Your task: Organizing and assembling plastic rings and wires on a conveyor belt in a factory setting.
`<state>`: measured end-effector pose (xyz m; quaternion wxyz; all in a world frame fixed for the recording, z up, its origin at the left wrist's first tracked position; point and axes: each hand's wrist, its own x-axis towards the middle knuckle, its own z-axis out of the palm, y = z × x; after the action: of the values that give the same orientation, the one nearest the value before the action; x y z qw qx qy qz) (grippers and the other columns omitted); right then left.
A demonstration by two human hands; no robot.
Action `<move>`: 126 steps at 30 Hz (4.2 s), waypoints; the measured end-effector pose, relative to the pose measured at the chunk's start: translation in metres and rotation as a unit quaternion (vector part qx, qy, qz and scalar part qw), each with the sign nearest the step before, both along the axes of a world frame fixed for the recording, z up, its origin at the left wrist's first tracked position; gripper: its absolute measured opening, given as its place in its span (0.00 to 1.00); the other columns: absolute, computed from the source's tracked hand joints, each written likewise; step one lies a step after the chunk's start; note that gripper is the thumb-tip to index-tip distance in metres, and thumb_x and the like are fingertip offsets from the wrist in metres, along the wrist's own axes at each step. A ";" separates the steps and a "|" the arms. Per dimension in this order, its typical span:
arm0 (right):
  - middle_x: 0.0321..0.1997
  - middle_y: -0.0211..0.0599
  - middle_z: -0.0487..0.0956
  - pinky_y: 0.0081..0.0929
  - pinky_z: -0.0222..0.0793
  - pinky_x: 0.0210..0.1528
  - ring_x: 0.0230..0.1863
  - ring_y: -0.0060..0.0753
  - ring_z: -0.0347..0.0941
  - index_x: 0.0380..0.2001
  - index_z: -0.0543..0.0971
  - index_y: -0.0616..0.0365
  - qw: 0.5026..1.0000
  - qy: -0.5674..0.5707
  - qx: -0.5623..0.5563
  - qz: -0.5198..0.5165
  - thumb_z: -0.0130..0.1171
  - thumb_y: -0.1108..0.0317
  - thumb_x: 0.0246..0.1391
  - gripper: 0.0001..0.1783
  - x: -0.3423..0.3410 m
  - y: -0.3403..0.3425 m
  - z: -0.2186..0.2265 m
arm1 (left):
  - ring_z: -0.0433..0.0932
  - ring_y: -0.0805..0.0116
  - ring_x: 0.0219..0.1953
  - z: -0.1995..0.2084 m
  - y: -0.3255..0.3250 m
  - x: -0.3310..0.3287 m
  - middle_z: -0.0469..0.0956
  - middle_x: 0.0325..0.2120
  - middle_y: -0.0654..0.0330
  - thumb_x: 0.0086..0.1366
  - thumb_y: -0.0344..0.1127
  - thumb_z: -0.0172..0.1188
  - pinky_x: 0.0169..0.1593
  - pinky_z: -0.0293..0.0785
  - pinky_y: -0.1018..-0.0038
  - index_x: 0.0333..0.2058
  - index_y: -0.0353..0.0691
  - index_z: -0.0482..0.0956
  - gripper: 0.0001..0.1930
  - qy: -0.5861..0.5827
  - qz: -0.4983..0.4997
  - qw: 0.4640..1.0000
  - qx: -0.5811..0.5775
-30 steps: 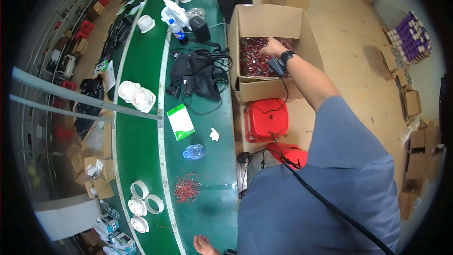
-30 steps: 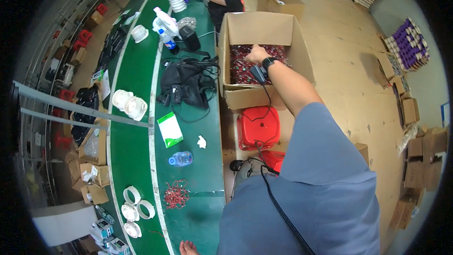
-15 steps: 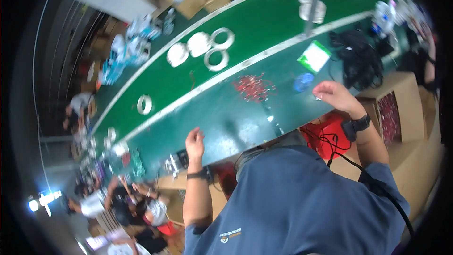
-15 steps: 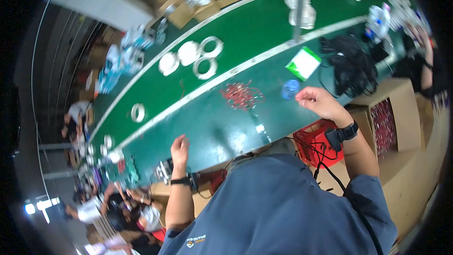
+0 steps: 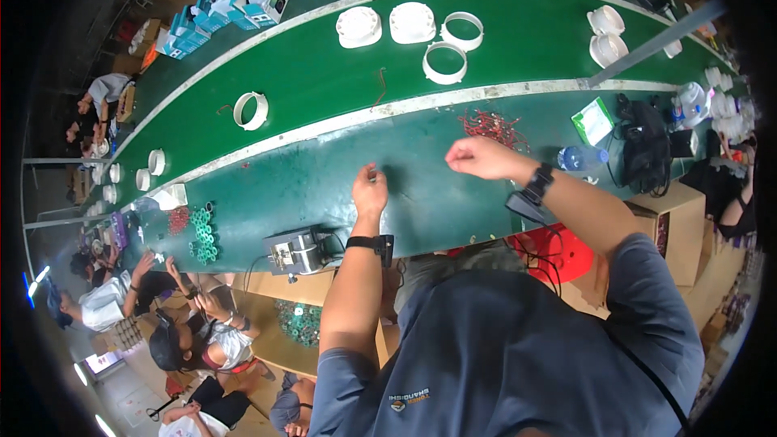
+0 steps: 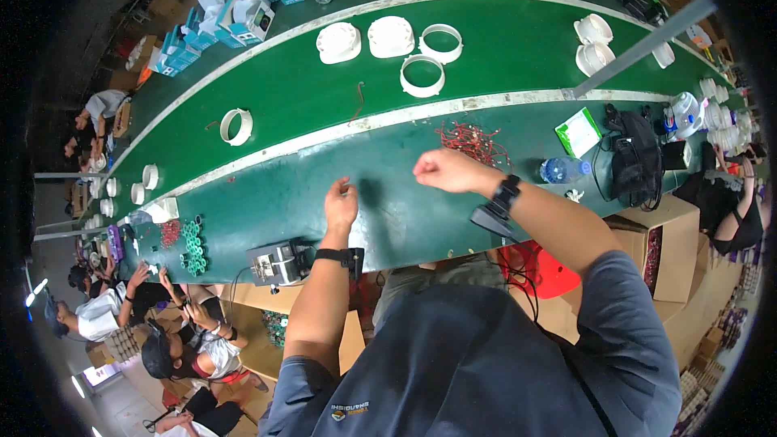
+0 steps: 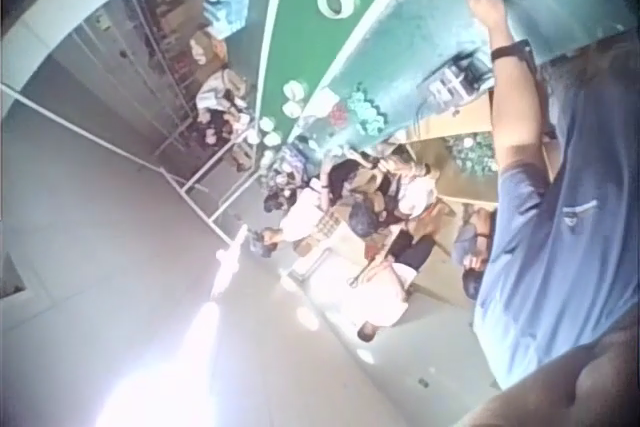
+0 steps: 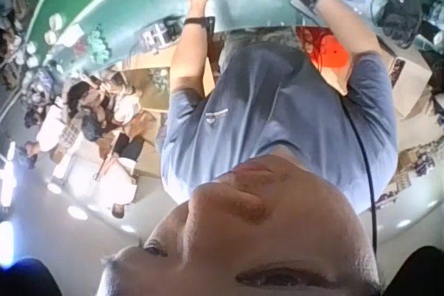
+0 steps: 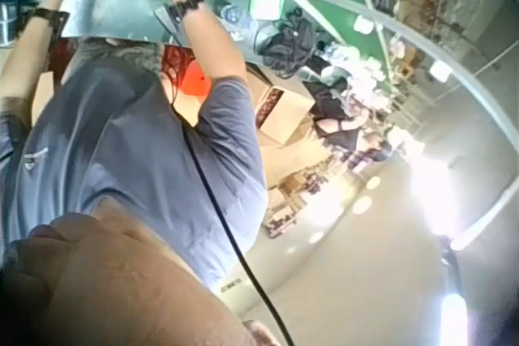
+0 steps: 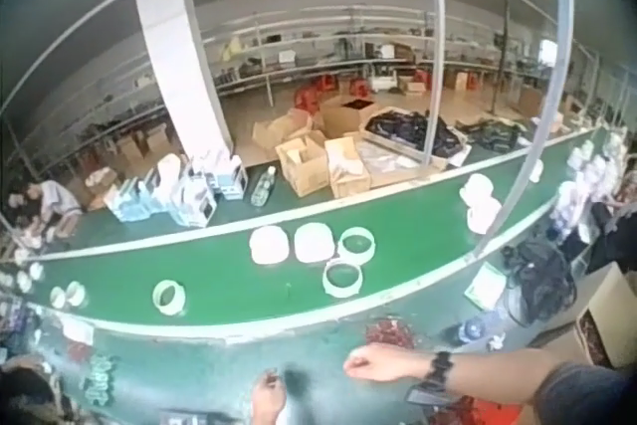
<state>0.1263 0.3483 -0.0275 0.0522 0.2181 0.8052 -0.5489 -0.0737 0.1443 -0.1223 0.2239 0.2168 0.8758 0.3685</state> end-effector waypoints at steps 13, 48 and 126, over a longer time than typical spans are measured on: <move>0.45 0.56 0.75 0.41 0.68 0.53 0.48 0.55 0.72 0.49 0.71 0.60 0.927 -0.079 0.266 -0.252 0.60 0.59 0.45 0.27 -0.271 0.048 -0.152 | 0.79 0.54 0.39 -0.033 0.002 -0.125 0.80 0.37 0.49 0.56 0.36 0.56 0.46 0.74 0.65 0.50 0.34 0.73 0.22 0.038 0.143 0.989 0.014; 0.30 0.39 0.72 0.43 0.68 0.36 0.33 0.48 0.70 0.32 0.77 0.55 0.892 0.127 0.335 -0.275 0.57 0.72 0.49 0.06 -0.277 0.038 -0.201 | 0.79 0.51 0.35 -0.112 0.030 -0.451 0.80 0.31 0.50 0.55 0.32 0.58 0.41 0.75 0.61 0.28 0.39 0.81 0.05 0.366 0.033 0.909 -0.195; 0.56 0.59 0.69 0.39 0.63 0.60 0.59 0.57 0.63 0.58 0.63 0.64 0.889 -0.077 0.429 -0.139 0.64 0.48 0.37 0.47 -0.085 0.395 -0.051 | 0.63 0.48 0.59 -0.007 0.391 -0.080 0.62 0.58 0.44 0.41 0.50 0.73 0.58 0.61 0.54 0.60 0.47 0.63 0.46 0.338 -0.245 0.895 0.156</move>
<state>0.0417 0.7432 -0.0785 -0.0616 0.3710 0.9170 -0.1329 -0.1540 0.5349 -0.1293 -0.0393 0.5682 0.7490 0.3386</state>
